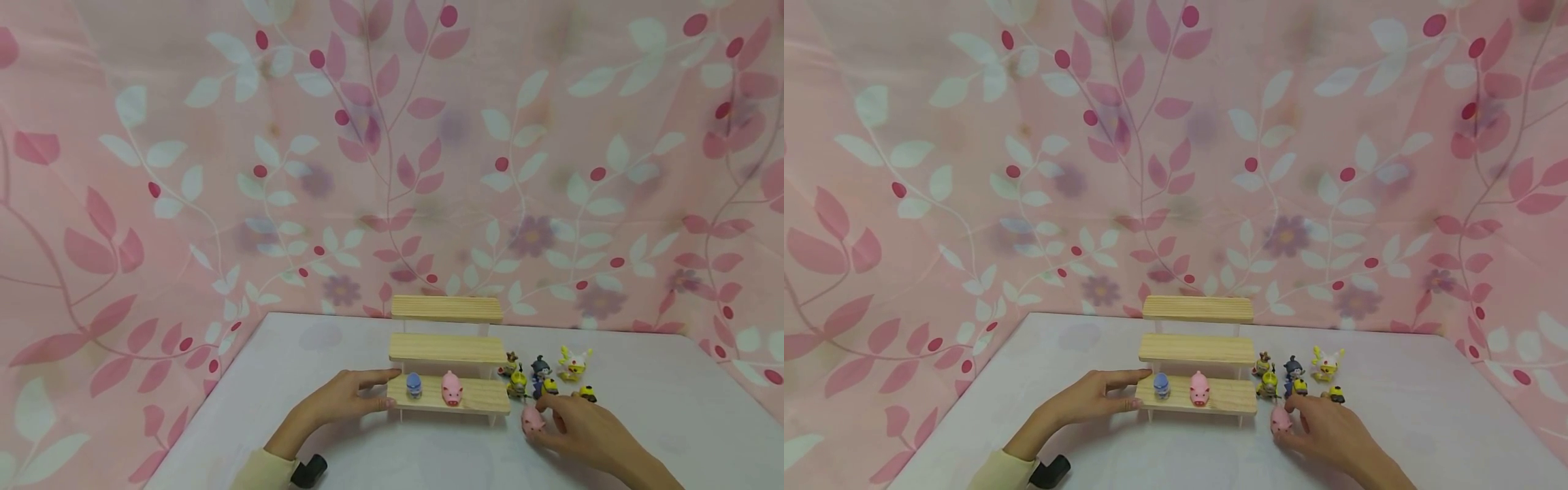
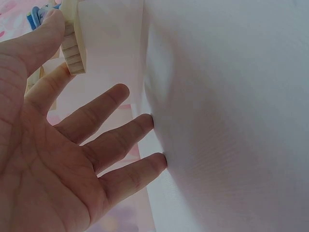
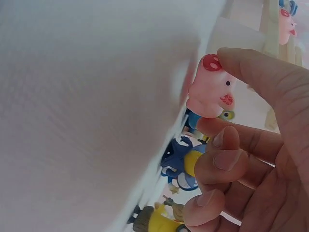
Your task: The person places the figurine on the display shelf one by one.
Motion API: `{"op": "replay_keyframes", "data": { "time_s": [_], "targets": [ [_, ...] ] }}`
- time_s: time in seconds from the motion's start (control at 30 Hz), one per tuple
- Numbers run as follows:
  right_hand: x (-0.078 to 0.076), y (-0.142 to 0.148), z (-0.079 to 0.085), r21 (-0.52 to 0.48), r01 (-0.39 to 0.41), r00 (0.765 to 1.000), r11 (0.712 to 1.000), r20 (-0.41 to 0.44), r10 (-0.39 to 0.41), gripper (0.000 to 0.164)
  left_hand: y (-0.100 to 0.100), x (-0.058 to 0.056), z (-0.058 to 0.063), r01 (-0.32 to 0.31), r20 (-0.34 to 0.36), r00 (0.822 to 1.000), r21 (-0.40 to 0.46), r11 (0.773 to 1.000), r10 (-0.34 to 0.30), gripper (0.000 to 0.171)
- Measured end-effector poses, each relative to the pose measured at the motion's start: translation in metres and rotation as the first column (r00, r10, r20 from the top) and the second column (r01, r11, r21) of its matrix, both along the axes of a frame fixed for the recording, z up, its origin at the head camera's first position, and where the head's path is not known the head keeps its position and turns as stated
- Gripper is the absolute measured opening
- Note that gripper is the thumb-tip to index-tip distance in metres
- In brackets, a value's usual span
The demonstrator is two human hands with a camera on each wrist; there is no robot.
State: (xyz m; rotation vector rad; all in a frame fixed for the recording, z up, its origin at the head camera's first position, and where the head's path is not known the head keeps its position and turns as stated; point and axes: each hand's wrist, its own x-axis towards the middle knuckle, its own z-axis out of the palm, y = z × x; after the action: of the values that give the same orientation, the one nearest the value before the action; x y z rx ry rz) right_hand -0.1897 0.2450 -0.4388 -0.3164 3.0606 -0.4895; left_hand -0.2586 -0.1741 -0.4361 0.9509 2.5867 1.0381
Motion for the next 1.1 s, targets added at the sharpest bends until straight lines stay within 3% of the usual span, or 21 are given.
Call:
{"op": "replay_keyframes", "data": {
  "time_s": [0.33,0.53,0.7,1.1],
  "targets": [
    [0.009,-0.002,0.009,0.031,0.038,0.999,0.999,-0.033,-0.037,0.041,-0.001,0.001,-0.001,-0.003,-0.001,1.0,0.004,1.0,0.003,0.058],
    [0.017,-0.004,0.018,0.043,0.006,0.995,0.999,-0.105,-0.001,0.042,-0.001,0.0,-0.003,0.002,-0.011,1.0,0.005,1.0,-0.002,0.059],
    [0.021,-0.007,0.027,0.041,-0.044,0.98,0.998,-0.191,0.051,0.038,-0.001,0.0,-0.002,0.007,-0.02,1.0,0.005,1.0,-0.007,0.061],
    [0.022,-0.011,0.032,0.009,-0.079,0.947,0.997,-0.313,0.078,0.033,0.0,-0.001,-0.003,0.006,-0.012,1.0,0.007,1.0,-0.006,0.059]
  ]
}}
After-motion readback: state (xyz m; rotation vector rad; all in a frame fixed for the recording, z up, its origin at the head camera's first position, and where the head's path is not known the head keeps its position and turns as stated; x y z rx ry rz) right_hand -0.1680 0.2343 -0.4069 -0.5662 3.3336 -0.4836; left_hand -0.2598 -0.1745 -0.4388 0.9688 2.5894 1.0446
